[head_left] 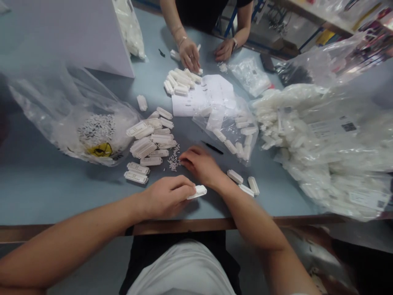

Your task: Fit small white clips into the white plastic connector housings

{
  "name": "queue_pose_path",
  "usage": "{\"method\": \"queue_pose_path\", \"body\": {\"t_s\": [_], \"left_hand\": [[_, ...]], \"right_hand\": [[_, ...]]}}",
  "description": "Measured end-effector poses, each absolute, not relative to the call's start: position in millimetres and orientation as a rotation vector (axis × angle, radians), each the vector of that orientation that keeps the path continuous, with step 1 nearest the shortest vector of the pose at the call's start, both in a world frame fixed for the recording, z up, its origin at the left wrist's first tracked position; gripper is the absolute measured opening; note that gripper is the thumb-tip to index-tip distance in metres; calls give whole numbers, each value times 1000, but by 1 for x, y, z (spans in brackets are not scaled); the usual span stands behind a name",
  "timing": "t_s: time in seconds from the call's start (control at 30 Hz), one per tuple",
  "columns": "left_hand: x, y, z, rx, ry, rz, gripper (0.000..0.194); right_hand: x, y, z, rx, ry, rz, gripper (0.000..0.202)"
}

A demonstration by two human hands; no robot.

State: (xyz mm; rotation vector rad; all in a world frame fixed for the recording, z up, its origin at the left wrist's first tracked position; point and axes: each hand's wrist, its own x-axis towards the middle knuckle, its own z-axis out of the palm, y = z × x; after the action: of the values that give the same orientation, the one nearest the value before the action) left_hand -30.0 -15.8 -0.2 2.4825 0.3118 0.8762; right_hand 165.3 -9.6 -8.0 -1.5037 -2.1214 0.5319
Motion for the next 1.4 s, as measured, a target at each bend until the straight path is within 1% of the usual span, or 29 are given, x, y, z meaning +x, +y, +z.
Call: {"method": "queue_pose_path", "body": {"t_s": [0.1, 0.33, 0.53, 0.7, 0.83, 0.97, 1.07, 1.17, 1.27, 1.4], "left_hand": [[-31, -15, -1, 2483, 363, 818, 14], [-29, -14, 0, 2465, 373, 890, 14], [-29, -12, 3, 2453, 379, 868, 15], [-28, -13, 3, 2440, 377, 859, 13], [-27, -12, 4, 2387, 396, 890, 14], [-27, -7, 8, 2370, 667, 934, 4], [-26, -2, 11, 2327, 954, 879, 12], [-25, 1, 13, 2245, 1093, 835, 16], [-24, 2, 15, 2210, 1115, 827, 15], [-23, 2, 17, 2208, 1107, 823, 12]], "right_hand": [[158, -9, -12, -1592, -2303, 337, 14], [164, -13, -12, -1598, -2368, 145, 19], [165, -11, -12, -1567, -2361, 204, 17], [163, -9, -13, -1542, -2441, 156, 19], [167, -8, -13, -1538, -2351, 164, 21], [181, -13, -3, -1551, -1987, 411, 17], [190, -21, 10, -1570, -1727, 571, 15], [193, -31, 21, -1547, -1609, 627, 9], [190, -38, 27, -1469, -1723, 570, 9], [185, -40, 28, -1384, -1917, 386, 14]]}}
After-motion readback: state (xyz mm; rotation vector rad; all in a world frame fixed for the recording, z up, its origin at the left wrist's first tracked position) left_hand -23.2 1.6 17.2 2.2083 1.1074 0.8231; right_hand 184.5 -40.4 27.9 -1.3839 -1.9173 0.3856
